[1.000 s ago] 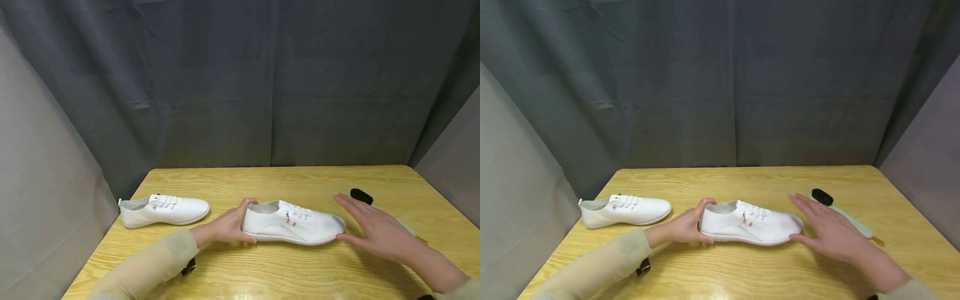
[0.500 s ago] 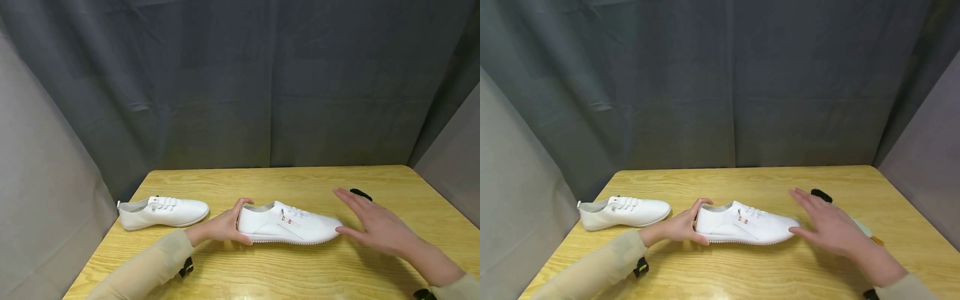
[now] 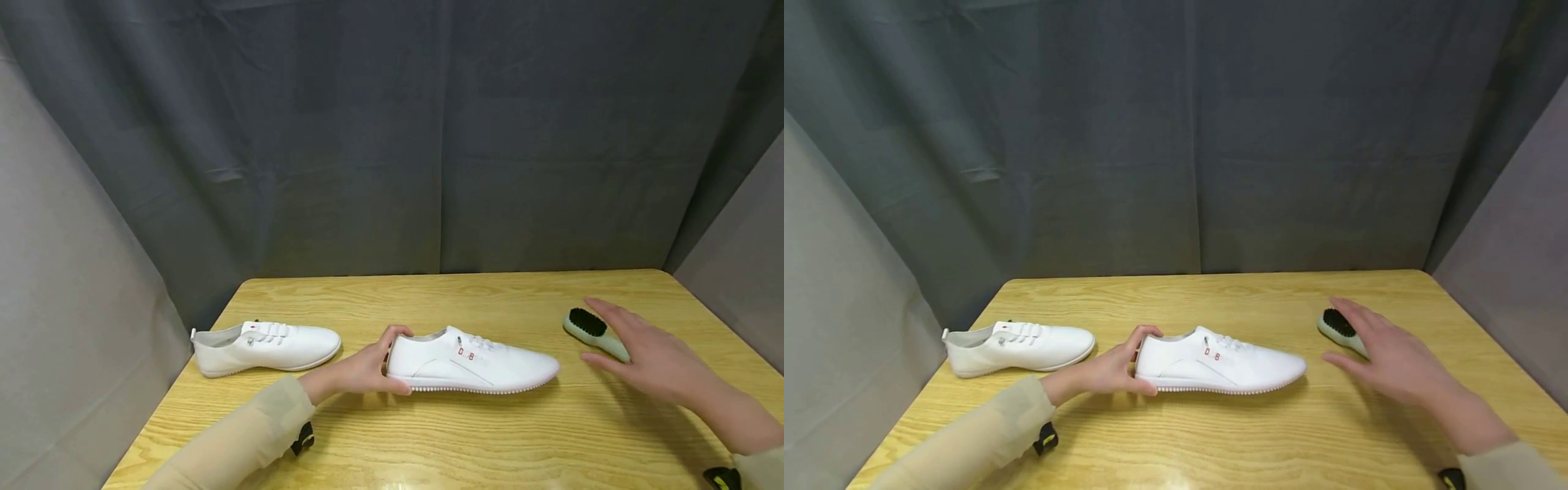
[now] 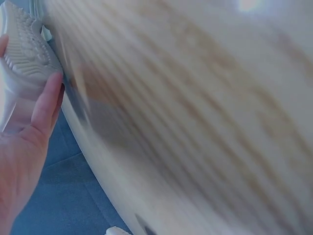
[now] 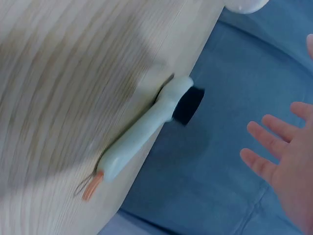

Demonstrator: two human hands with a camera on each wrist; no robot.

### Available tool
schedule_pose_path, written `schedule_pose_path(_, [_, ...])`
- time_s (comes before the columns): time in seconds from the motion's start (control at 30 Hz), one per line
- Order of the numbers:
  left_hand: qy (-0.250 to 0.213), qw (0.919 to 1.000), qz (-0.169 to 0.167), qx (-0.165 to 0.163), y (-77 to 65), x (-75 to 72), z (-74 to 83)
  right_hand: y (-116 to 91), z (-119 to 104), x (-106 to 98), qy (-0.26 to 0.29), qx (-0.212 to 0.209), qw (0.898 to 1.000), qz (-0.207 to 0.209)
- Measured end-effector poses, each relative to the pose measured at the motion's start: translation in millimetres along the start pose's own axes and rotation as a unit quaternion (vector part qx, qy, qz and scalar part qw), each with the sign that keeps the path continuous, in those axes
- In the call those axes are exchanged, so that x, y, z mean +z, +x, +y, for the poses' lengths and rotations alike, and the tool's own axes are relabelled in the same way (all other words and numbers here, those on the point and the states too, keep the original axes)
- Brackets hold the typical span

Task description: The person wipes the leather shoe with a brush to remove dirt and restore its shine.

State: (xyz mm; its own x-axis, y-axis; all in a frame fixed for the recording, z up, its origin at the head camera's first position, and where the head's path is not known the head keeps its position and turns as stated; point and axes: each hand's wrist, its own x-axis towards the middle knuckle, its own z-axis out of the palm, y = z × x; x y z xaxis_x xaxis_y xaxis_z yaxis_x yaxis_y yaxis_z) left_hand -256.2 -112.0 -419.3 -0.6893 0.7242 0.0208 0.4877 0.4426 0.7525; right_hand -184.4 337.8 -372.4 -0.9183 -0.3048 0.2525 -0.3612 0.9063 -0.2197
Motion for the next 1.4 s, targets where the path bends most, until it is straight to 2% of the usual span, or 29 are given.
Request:
schedule_pose_path(0.13, [-0.014, 0.9999, 0.003, -0.009, 0.5, 0.8, -1.2, -1.0, 11.2, -1.8, -0.004, 0.017, 1.0, -0.005])
schedule_pose_path(0.33, [0.013, 0.9997, 0.014, -0.016, 4.0, 1.8, -4.6, -2.6, 26.2, -4.6, -0.015, 0.055, 0.998, -0.022])
schedule_pose_path(0.6, [-0.004, 0.9998, 0.014, -0.011, 3.6, -1.2, -8.0, -3.6, 50.6, 0.1, -0.006, 0.09, 0.995, -0.047])
schedule_pose_path(0.93, [-0.035, 0.9992, -0.013, -0.015, 1.7, -3.9, -4.1, -8.2, 71.6, 7.0, -0.006, 0.087, 0.995, -0.057])
schedule_pose_path(1.2, [-0.018, 0.9996, -0.013, -0.017, 0.8, -4.7, 0.2, -9.5, 80.0, 19.2, -0.024, 0.061, 0.996, -0.061])
schedule_pose_path(1.4, [-0.014, 0.9996, -0.008, -0.021, 0.6, -4.1, 0.1, -10.3, 85.2, 25.4, -0.032, 0.063, 0.994, -0.082])
